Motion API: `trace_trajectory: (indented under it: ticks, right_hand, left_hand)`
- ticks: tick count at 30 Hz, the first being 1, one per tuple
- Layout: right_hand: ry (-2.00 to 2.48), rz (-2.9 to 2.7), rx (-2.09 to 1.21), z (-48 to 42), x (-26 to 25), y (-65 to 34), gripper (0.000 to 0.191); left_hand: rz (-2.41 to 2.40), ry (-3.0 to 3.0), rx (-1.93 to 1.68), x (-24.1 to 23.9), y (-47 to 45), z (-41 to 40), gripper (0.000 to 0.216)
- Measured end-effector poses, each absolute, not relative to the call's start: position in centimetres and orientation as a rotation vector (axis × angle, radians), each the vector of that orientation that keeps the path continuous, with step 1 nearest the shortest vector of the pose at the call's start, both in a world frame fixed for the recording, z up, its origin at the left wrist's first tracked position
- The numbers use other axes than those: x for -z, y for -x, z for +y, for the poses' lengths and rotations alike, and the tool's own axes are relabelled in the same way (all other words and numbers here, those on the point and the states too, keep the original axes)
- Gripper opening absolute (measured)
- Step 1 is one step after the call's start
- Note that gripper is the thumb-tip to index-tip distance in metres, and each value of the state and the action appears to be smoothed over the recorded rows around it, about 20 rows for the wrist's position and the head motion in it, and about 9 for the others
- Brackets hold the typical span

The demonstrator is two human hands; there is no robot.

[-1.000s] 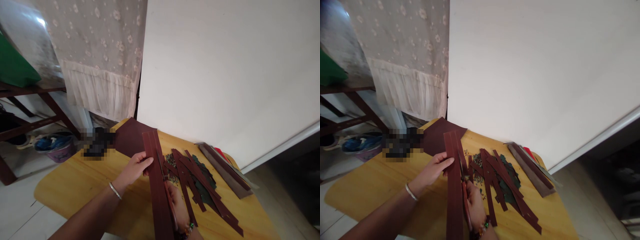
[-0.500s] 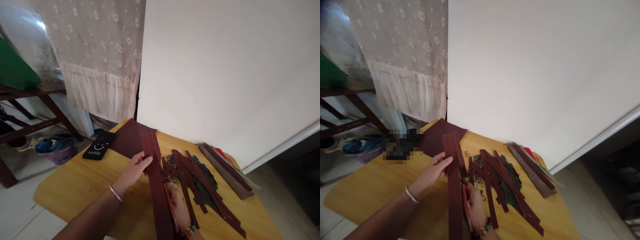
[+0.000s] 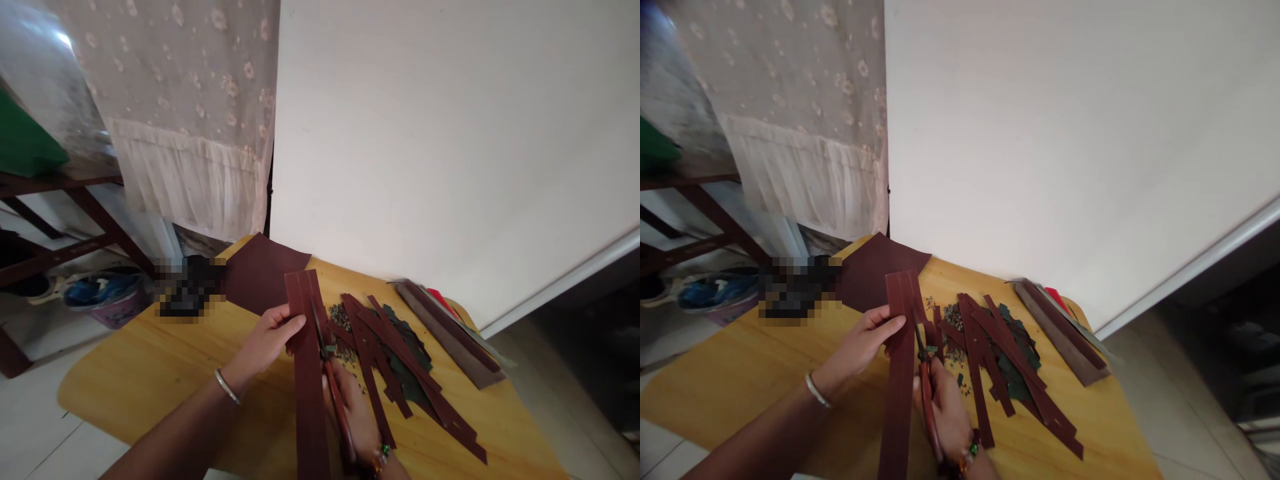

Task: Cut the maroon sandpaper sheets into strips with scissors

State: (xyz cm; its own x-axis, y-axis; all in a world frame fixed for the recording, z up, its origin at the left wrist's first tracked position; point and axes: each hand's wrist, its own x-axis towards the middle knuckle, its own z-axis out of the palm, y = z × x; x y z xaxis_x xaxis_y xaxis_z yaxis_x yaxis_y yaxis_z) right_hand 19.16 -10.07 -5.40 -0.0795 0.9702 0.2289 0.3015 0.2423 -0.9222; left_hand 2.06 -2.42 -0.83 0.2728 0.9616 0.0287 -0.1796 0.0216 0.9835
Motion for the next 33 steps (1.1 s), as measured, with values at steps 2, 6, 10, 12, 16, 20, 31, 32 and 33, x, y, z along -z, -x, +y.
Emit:
trace_trajectory:
  ticks: [2,6,10,12,16,20,31,32,33]
  right_hand:
    - [1.211,-1.556,-0.921,-10.1,4.9,-18.9,0.035]
    - [1.238,-1.519,-0.995,-10.3,3.3,-18.4,0.044]
    - [1.258,-1.507,-1.008,-10.4,2.8,-18.2,0.047]
    - [1.271,-1.505,-1.001,-10.5,3.0,-18.3,0.044]
    - [1.284,-1.486,-0.98,-10.6,3.5,-18.4,0.039]
    - [1.214,-1.498,-1.036,-10.5,3.3,-18.3,0.042]
    - [1.239,-1.461,-1.021,-10.6,3.5,-18.2,0.037]
    - [1.252,-1.462,-0.994,-10.6,3.7,-18.3,0.037]
    - [1.259,-1.467,-0.981,-10.6,3.7,-18.3,0.037]
  left_hand:
    - [0.867,-1.198,-1.078,0.8,-2.1,-2.5,0.036]
    - [0.869,-1.2,-1.071,1.0,-2.2,-2.5,0.035]
    - [0.874,-1.211,-1.07,1.2,-2.2,-2.4,0.033]
    - [0.875,-1.211,-1.068,1.2,-2.1,-2.4,0.033]
    - [0.884,-1.211,-1.06,1.1,-2.1,-2.3,0.035]
    - [0.879,-1.219,-1.066,1.0,-2.1,-2.3,0.035]
    - [0.89,-1.194,-1.053,0.9,-2.2,-2.3,0.036]
    - [0.892,-1.19,-1.055,1.0,-2.2,-2.3,0.036]
    - [0.894,-1.188,-1.057,1.0,-2.3,-2.3,0.036]
